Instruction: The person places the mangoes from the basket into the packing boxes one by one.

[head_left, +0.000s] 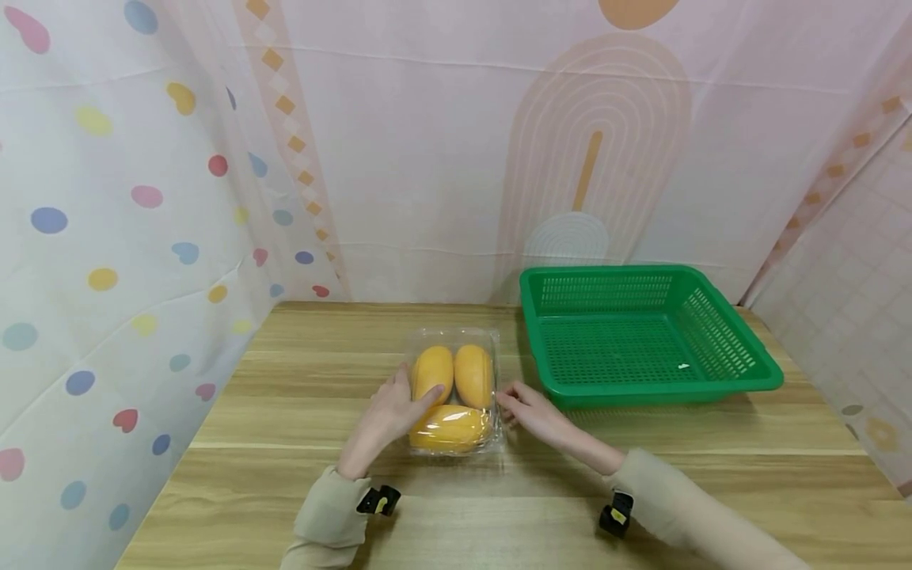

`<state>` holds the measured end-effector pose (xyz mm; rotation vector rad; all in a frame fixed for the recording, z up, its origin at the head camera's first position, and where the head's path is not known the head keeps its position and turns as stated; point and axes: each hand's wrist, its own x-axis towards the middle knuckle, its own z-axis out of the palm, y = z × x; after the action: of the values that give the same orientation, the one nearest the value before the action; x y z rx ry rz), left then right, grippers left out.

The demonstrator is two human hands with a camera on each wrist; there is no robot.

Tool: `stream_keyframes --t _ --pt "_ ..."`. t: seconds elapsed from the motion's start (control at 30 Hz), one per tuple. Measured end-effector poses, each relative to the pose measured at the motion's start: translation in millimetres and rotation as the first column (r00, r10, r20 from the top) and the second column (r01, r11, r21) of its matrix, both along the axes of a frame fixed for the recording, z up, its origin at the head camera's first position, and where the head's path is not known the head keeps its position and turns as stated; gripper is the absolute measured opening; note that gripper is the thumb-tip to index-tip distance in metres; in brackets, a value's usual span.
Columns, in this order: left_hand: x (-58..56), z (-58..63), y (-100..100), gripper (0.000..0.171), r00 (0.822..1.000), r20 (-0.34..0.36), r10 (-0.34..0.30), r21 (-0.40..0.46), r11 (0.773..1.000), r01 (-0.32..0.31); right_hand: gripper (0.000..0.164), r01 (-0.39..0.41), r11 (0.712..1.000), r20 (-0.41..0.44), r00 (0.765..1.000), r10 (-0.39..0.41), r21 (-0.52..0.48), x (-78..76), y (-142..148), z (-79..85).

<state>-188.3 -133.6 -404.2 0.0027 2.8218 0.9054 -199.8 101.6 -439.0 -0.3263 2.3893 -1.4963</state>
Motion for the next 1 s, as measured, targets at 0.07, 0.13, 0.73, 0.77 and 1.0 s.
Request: stream_keyframes --t 0.07,0.13,0.73,0.77,1.0 --pt "-0.6 -0.6 0 0.091 1.0 -0.003 0.0 0.002 1.0 0.0 0.031 -0.079 0.997 0.013 0.997 0.08 -0.015 4.2 6 0.9" --pt "-0.8 -0.7 0 0.091 1.0 -0.005 0.0 0.004 1.0 0.0 0.031 -0.144 0.989 0.014 0.989 0.144 -0.023 7.9 10 1.1" --pt "0.6 0.9 0 0.09 1.0 -0.006 0.015 -0.001 1.0 -0.015 0.032 -0.277 0.959 0.121 0.952 0.282 -0.055 26.2 10 0.8" --pt "0.5 0.7 0 0.09 1.0 -0.007 0.016 -0.002 1.0 -0.016 0.032 -0.272 0.96 0.133 0.951 0.279 -0.067 26.2 9 0.6" --pt "-1.0 -0.3 1 0.09 1.0 -0.002 0.016 -0.001 1.0 -0.016 0.028 -0.198 0.971 0.202 0.954 0.223 -0.134 27.9 5 -0.1"
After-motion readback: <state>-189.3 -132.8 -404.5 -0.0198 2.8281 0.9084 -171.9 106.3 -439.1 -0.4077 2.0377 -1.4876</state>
